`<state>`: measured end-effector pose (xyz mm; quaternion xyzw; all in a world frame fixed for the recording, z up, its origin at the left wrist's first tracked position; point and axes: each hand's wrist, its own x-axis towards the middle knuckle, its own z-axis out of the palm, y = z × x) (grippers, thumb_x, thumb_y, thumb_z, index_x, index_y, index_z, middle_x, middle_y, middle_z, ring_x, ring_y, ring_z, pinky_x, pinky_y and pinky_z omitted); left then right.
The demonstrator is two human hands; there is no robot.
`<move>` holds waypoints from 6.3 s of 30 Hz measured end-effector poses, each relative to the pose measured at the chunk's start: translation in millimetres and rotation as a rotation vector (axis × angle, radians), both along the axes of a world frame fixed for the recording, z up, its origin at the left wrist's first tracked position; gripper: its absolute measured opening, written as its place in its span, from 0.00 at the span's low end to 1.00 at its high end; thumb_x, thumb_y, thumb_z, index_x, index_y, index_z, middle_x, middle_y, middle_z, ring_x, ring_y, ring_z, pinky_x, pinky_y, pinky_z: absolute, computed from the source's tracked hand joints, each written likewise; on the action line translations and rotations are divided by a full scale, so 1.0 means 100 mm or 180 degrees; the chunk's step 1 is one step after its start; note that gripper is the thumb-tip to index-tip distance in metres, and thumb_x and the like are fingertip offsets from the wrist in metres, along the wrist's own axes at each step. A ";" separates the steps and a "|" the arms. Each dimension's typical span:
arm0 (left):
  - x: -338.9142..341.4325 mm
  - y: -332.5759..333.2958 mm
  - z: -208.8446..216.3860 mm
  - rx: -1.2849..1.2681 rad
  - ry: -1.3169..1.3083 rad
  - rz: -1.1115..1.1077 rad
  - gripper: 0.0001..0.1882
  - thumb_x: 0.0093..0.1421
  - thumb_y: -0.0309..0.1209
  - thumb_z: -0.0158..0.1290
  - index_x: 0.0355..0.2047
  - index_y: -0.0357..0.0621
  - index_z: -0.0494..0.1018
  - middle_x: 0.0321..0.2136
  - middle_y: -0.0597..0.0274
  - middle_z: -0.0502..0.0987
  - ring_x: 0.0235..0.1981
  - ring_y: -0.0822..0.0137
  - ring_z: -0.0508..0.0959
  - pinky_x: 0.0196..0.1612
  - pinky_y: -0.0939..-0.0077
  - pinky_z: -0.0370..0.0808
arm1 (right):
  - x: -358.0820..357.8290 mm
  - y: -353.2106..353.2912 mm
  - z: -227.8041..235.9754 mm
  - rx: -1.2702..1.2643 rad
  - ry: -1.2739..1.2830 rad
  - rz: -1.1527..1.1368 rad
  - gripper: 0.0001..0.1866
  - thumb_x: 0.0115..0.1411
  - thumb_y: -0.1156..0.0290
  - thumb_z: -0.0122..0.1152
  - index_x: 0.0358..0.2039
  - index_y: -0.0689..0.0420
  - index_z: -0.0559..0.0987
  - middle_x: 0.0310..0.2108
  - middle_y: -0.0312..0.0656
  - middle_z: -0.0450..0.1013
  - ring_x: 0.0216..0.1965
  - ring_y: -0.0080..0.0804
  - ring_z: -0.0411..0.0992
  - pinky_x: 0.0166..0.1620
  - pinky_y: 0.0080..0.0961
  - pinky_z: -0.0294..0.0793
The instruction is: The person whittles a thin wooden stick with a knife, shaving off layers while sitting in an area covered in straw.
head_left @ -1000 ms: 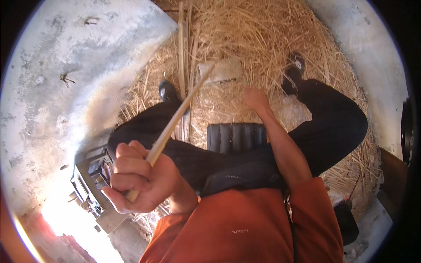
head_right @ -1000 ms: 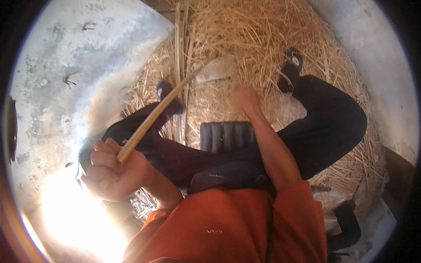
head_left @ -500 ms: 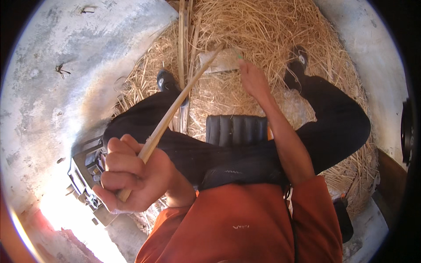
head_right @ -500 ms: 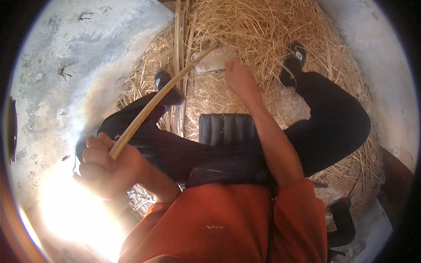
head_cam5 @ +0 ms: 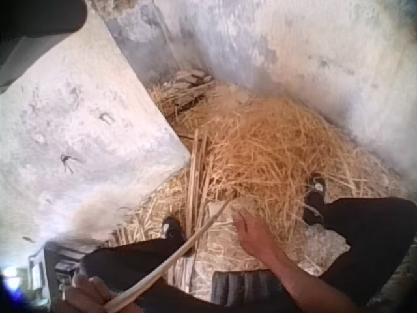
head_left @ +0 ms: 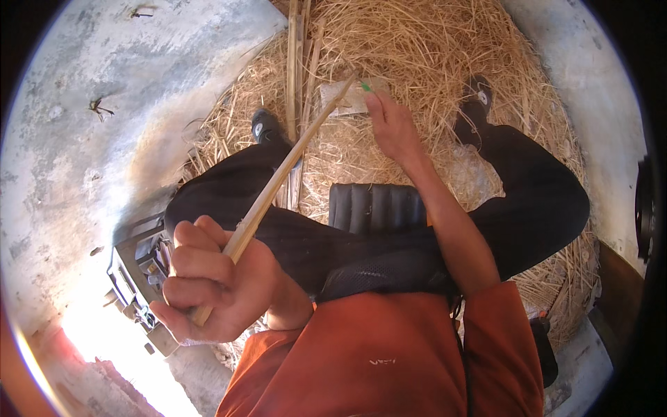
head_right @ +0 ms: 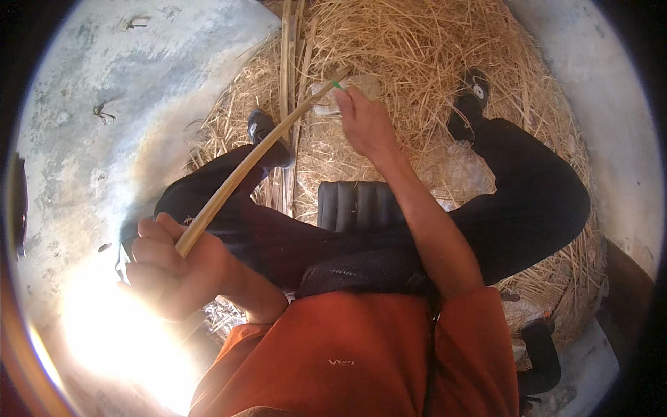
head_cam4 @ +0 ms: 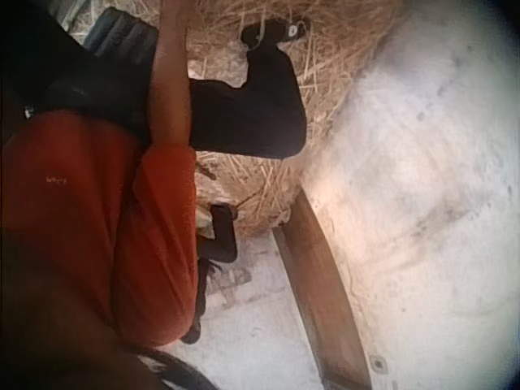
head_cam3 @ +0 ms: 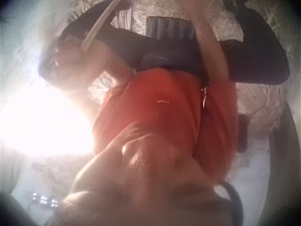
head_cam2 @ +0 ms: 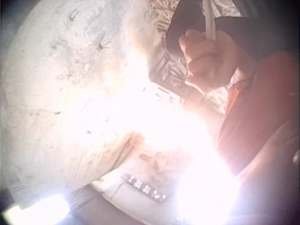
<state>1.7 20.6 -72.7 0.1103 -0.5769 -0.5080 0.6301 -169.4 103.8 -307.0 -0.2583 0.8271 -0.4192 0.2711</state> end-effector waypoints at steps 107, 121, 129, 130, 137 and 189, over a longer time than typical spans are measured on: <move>-0.04 -0.33 0.04 -0.1637 -0.0647 0.1087 0.16 0.57 0.40 0.36 0.17 0.46 0.60 0.09 0.60 0.61 0.15 0.71 0.55 0.27 0.76 0.55 | 0.95 0.10 2.24 -0.1090 -0.0199 0.1131 0.17 0.63 0.59 0.48 0.27 0.60 0.66 0.09 0.50 0.64 0.12 0.52 0.67 0.16 0.45 0.64; -0.01 -0.47 -0.01 -0.1690 0.0178 0.0168 0.11 0.46 0.34 0.40 0.11 0.45 0.58 0.05 0.62 0.59 0.13 0.72 0.53 0.23 0.73 0.52 | 1.08 0.09 1.94 -0.0870 0.0669 0.1096 0.12 0.59 0.65 0.55 0.29 0.60 0.67 0.10 0.46 0.65 0.12 0.46 0.68 0.15 0.37 0.64; 0.00 -0.37 0.05 -0.2137 0.0362 0.0394 0.12 0.46 0.32 0.41 0.09 0.42 0.59 0.05 0.62 0.62 0.06 0.71 0.59 0.15 0.74 0.54 | 1.19 0.20 1.87 -0.0805 0.1106 0.0742 0.12 0.58 0.64 0.56 0.29 0.59 0.68 0.11 0.49 0.67 0.15 0.50 0.69 0.17 0.40 0.65; -0.03 -0.35 0.05 -0.2232 0.0416 0.0433 0.13 0.46 0.32 0.41 0.09 0.42 0.59 0.05 0.62 0.62 0.06 0.71 0.59 0.15 0.74 0.54 | 1.19 0.24 1.85 -0.0824 0.1152 0.0713 0.12 0.58 0.64 0.56 0.29 0.59 0.68 0.11 0.49 0.67 0.15 0.50 0.69 0.17 0.40 0.66; -0.18 -0.16 0.13 -0.2275 0.0170 0.0602 0.16 0.48 0.33 0.41 0.07 0.41 0.58 0.04 0.62 0.61 0.08 0.72 0.58 0.14 0.78 0.51 | 1.18 0.50 1.76 -0.0688 0.1311 0.0408 0.14 0.60 0.60 0.53 0.28 0.58 0.68 0.11 0.50 0.67 0.15 0.51 0.70 0.17 0.42 0.67; -0.26 -0.49 0.10 -0.0616 0.0739 0.0970 0.13 0.43 0.31 0.39 0.09 0.52 0.48 0.08 0.69 0.50 0.09 0.74 0.53 0.13 0.80 0.53 | 0.84 -0.25 0.94 -0.0912 0.0796 0.0539 0.17 0.63 0.61 0.46 0.32 0.65 0.72 0.16 0.60 0.68 0.21 0.58 0.69 0.21 0.47 0.66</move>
